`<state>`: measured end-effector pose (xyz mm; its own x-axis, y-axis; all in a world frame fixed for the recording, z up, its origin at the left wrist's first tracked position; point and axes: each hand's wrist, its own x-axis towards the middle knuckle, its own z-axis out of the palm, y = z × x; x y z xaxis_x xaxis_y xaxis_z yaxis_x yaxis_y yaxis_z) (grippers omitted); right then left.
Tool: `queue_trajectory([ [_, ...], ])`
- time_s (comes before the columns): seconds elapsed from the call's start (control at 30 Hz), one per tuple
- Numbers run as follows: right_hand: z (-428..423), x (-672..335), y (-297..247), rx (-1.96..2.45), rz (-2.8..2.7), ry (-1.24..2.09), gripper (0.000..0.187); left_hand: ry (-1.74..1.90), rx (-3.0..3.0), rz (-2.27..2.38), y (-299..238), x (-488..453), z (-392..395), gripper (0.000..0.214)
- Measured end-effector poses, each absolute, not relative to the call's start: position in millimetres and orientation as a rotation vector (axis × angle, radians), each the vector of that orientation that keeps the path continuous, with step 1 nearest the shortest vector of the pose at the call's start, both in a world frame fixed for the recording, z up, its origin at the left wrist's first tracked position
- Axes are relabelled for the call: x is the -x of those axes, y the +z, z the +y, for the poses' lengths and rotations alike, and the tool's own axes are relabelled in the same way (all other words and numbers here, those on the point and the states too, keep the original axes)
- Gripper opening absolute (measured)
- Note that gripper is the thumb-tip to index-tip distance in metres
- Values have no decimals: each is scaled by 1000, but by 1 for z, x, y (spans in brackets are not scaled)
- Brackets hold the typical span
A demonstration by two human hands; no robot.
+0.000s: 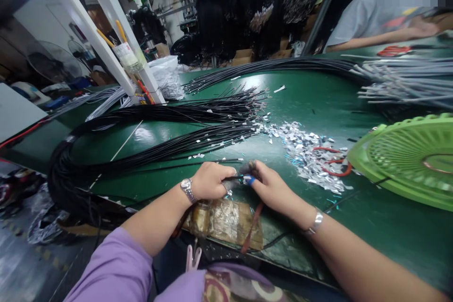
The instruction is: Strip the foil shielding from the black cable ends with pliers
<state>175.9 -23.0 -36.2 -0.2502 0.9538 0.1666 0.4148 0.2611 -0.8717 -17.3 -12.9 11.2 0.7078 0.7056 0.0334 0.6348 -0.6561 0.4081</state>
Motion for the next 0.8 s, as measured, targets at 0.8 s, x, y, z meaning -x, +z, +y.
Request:
queue_trajectory([
  [0.8,-41,-153,-17,1097,-1093,1545,40,658,-2709,1299,-5,20,-16,15],
])
